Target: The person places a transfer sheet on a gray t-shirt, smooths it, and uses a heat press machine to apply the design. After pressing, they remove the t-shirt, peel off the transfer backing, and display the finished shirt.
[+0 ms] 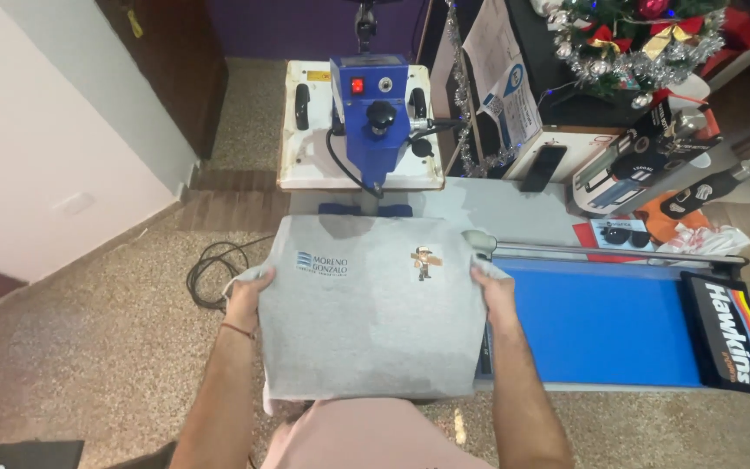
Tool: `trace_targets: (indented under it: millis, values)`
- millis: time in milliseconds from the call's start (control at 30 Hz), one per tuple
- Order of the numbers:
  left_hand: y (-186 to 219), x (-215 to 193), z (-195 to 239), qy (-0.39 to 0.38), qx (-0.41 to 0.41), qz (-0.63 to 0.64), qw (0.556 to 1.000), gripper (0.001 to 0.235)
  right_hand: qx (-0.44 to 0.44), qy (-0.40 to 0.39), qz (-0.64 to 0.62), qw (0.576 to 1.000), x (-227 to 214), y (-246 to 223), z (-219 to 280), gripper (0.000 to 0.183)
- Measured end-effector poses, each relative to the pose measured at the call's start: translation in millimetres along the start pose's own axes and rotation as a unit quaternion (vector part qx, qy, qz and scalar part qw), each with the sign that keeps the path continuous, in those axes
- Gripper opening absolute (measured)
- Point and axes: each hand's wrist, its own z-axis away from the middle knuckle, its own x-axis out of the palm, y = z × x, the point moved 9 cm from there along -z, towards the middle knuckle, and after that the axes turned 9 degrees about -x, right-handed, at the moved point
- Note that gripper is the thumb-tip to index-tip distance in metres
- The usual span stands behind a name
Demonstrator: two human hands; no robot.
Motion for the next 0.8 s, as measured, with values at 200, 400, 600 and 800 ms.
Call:
trace_targets:
  millis: [200, 400, 600, 800]
  values:
    - [-0.1, 0.0, -14.5, -0.005, 0.002, -0.001, 1.0, 0.09, 0.009, 0.003, -0.066, 0.998, 9.7, -4.5, 3.1, 0.063]
    - [13.2, 8.0, 4.1, -0.005, -0.03, -0.05, 0.998, 0.106, -0.021, 0.051, -0.001, 0.998, 9.2, -23.1, 9.5, 0.087]
    - [-19.8, -10.9, -96.3, 0.016, 0.036, -0.075, 0.996, 0.061, -0.03, 0.027, 0.077, 0.996, 25.8, -92.5, 78.4, 0.101]
    - [31.7, 9.2, -3.1, -0.04, -0.001, 0.045, 0.998, 0.074, -0.055, 0.04, 0.088, 0.994, 4.2, -27.4, 9.5, 0.077]
